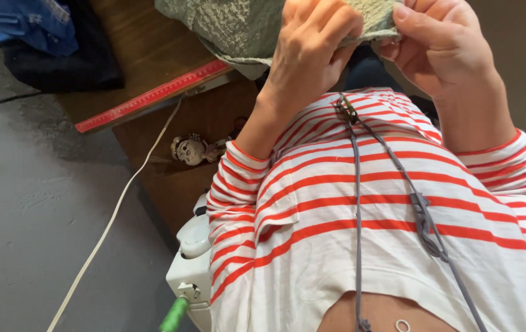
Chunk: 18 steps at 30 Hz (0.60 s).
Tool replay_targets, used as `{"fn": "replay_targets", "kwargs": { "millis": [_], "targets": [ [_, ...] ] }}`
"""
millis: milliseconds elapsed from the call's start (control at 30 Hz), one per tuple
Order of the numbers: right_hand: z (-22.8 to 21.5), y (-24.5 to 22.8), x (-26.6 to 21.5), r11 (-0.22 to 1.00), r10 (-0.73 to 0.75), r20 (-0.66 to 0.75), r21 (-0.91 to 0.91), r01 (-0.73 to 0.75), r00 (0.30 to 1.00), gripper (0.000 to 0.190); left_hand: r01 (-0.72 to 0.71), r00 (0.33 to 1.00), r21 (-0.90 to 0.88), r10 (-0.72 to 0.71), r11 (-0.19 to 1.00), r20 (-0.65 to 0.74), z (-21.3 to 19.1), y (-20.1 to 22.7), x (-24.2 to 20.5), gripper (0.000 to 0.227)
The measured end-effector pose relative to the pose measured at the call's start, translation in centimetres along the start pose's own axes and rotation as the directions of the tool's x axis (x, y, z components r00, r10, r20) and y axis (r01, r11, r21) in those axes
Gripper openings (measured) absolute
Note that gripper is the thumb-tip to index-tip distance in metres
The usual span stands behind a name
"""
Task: Trimming loose threads from a green knitted garment using thread snips at a sewing workstation.
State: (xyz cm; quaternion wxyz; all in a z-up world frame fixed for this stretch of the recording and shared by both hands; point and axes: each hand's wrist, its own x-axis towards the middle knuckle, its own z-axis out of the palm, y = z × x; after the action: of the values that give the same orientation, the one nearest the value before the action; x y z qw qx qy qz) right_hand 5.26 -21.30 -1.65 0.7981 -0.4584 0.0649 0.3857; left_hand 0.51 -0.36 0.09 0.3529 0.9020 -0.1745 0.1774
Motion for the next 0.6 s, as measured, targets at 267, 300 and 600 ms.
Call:
{"fn": "replay_targets", "kwargs": {
  "millis": [267,300,600],
  "targets": [
    [-0.7,1.1,-1.6,0.995,-0.098,-0.126,0.014,0.101,0.987,0.01,0.033,0.999,-0.091,-0.029,0.995,0.037,-1.2,1.0,-0.6,0.018],
    [-0.7,0.9,-1.8,0.995,-0.087,-0.144,0.044,0.094,0.986,0.016,0.032,0.999,-0.122,-0.026,0.992,0.045,-1.7,1.2,-0.4,0.01],
    [4.9,1.8,-2.7,0.841,-0.539,-0.088,-0.112,0.53,0.837,0.042,0.066,0.997,-0.363,-0.072,0.929,-0.003,-1.8,-0.2,0.8,0.016]
  ]
}}
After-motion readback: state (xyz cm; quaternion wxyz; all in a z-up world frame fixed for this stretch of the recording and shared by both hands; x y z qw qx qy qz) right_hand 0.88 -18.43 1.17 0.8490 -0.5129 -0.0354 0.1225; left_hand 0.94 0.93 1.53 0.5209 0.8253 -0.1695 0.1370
